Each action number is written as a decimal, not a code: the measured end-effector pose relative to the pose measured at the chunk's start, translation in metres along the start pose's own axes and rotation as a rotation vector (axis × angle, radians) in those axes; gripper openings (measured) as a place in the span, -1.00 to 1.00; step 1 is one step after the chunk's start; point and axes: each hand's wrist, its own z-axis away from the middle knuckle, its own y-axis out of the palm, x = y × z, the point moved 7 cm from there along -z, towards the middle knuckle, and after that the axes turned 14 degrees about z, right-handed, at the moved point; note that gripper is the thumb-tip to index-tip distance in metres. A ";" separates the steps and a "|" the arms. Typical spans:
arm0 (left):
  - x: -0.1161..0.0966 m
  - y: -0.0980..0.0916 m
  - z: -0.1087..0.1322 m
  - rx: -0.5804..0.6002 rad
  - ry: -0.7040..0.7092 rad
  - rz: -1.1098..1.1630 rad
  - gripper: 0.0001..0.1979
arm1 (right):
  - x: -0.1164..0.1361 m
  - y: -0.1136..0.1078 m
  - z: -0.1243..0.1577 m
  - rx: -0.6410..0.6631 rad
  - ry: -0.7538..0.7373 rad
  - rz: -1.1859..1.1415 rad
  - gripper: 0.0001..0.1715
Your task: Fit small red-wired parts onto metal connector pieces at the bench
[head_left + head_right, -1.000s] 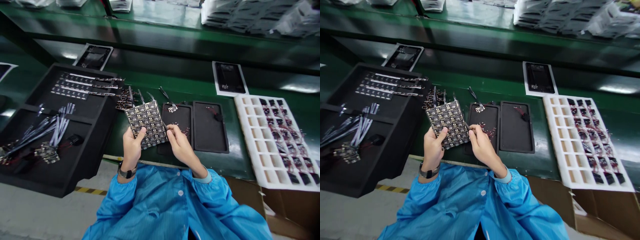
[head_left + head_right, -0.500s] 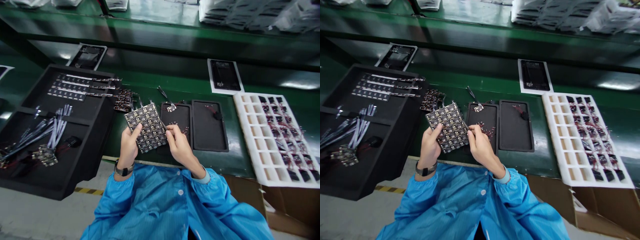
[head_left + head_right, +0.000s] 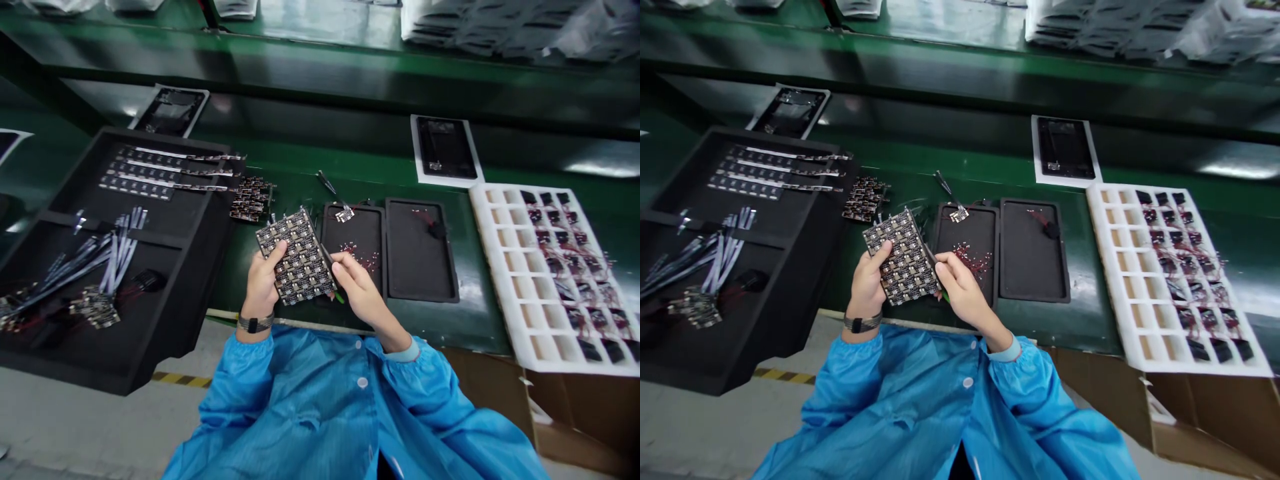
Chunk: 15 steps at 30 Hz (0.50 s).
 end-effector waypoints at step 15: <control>-0.014 0.003 0.028 0.020 0.162 -0.210 -0.58 | 0.042 -0.011 -0.011 -0.160 -0.136 0.531 -0.70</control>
